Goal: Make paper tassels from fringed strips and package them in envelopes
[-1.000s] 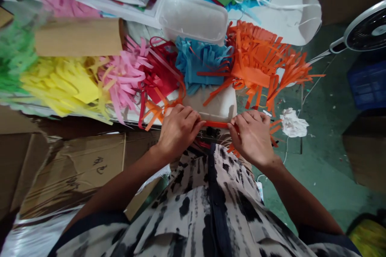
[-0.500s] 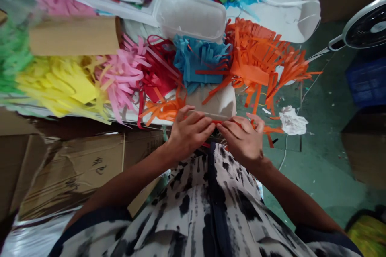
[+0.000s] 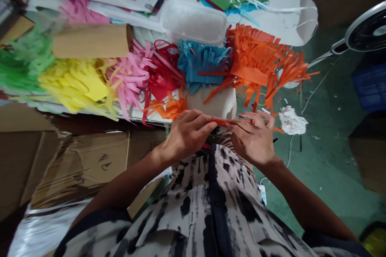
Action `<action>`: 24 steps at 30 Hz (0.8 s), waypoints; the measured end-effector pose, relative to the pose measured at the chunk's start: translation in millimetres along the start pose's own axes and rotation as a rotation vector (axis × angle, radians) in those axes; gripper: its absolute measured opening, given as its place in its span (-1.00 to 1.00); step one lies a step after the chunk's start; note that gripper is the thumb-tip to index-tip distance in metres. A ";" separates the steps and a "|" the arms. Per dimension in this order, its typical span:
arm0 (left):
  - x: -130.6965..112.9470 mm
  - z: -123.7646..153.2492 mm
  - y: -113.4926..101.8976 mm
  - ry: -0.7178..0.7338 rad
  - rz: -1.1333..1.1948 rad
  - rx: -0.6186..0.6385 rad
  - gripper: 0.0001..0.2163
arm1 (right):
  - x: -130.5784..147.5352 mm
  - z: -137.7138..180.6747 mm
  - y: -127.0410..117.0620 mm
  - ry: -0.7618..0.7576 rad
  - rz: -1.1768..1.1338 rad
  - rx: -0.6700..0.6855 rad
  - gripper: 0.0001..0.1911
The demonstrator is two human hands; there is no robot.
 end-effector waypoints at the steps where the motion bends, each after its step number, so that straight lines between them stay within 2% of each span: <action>1: 2.6 -4.2 13.8 -0.034 0.029 0.053 -0.86 | -0.7 -0.5 1.0 0.008 -0.003 0.016 -0.70; 3: 11.5 -8.2 34.4 -0.097 0.066 0.135 -0.87 | -2.3 -1.2 3.5 0.028 -0.008 0.050 -0.74; 6: 23.1 -8.5 45.4 -0.142 0.078 0.188 -0.87 | -3.7 -4.5 7.5 0.066 -0.027 0.081 -0.81; 9: 24.1 -10.1 44.7 -0.135 0.055 0.201 -0.86 | -3.2 -10.8 10.2 0.089 -0.039 0.081 -0.88; 14: 25.5 -14.2 39.3 -0.168 0.002 0.199 -0.82 | -7.7 -16.7 16.2 0.112 -0.087 0.104 -0.83; 19: 37.2 -10.1 26.0 -0.232 0.029 0.147 -0.86 | -19.7 -14.6 21.2 0.213 -0.186 0.152 -0.78; 24: 48.2 -10.3 24.7 -0.306 0.023 0.195 -0.81 | -18.9 -19.9 24.8 0.245 -0.166 0.232 -0.79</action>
Point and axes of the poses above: each hand's wrist, its own z-axis away from the middle knuckle, its own y-axis out of the palm, x = y × z, the point moved 10 cm from there along -z, towards the middle knuckle, and after that the axes turned 10 degrees about z, right-handed, at the moved point
